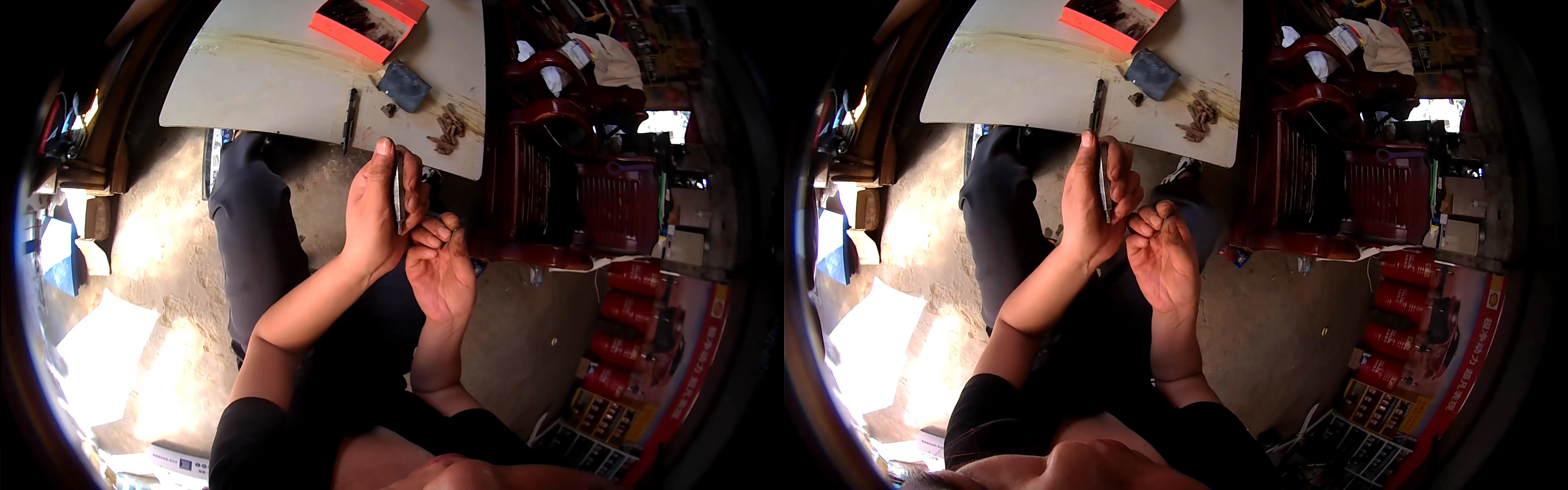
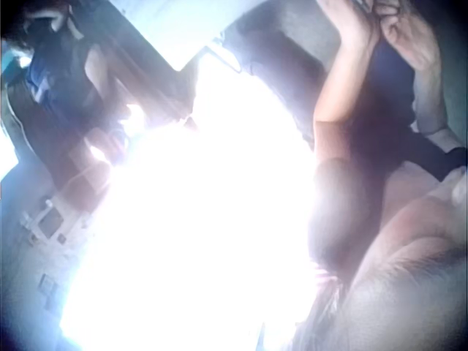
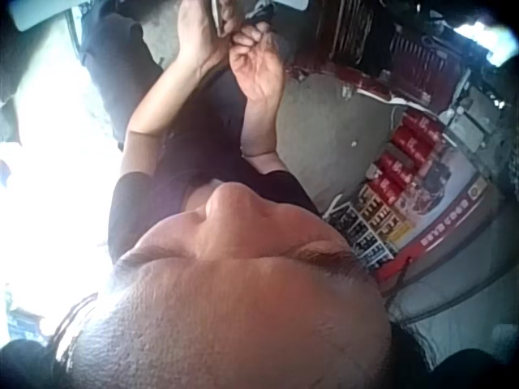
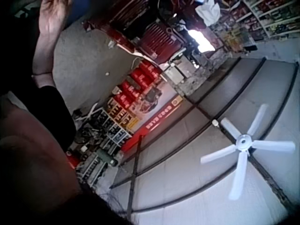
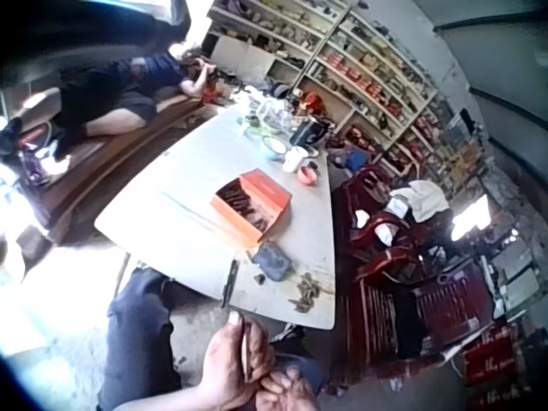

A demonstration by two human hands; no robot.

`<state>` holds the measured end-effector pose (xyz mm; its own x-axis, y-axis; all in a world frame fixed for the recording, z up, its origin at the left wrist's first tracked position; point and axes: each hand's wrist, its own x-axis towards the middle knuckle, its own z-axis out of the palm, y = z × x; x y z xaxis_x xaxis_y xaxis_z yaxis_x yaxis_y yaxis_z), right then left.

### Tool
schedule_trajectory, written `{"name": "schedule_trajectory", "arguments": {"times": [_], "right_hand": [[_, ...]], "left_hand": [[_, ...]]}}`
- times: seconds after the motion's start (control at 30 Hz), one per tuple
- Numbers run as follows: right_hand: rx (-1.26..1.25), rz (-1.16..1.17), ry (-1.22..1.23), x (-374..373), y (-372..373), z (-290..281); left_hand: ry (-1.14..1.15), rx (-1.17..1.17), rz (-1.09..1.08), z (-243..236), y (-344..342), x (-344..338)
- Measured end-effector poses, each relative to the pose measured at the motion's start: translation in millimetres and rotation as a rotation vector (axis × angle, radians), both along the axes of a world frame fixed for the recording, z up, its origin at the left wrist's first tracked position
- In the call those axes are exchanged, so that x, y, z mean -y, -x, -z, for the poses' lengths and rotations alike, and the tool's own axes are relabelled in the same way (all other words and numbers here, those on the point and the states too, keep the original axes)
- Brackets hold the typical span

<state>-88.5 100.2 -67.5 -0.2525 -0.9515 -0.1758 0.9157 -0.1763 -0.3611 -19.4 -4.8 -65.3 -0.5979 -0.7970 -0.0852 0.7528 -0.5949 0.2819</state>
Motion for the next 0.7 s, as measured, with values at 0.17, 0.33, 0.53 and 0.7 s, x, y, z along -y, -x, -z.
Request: {"name": "schedule_trajectory", "arguments": {"times": [0.17,0.33,0.53,0.7], "right_hand": [[-0.085,0.005,0.033,-1,2,2],[-0.698,0.211,-0.172,1,-14,-4],[-1.118,0.315,-0.273,-1,-28,-7],[-1.226,0.419,-0.248,9,-42,-11]], "left_hand": [[0.000,-0.016,0.000,1,1,1],[-0.014,-0.006,0.019,1,2,-2],[-0.063,-0.116,0.031,3,-1,-1],[-0.058,-0.180,0.045,5,0,-1]]}}
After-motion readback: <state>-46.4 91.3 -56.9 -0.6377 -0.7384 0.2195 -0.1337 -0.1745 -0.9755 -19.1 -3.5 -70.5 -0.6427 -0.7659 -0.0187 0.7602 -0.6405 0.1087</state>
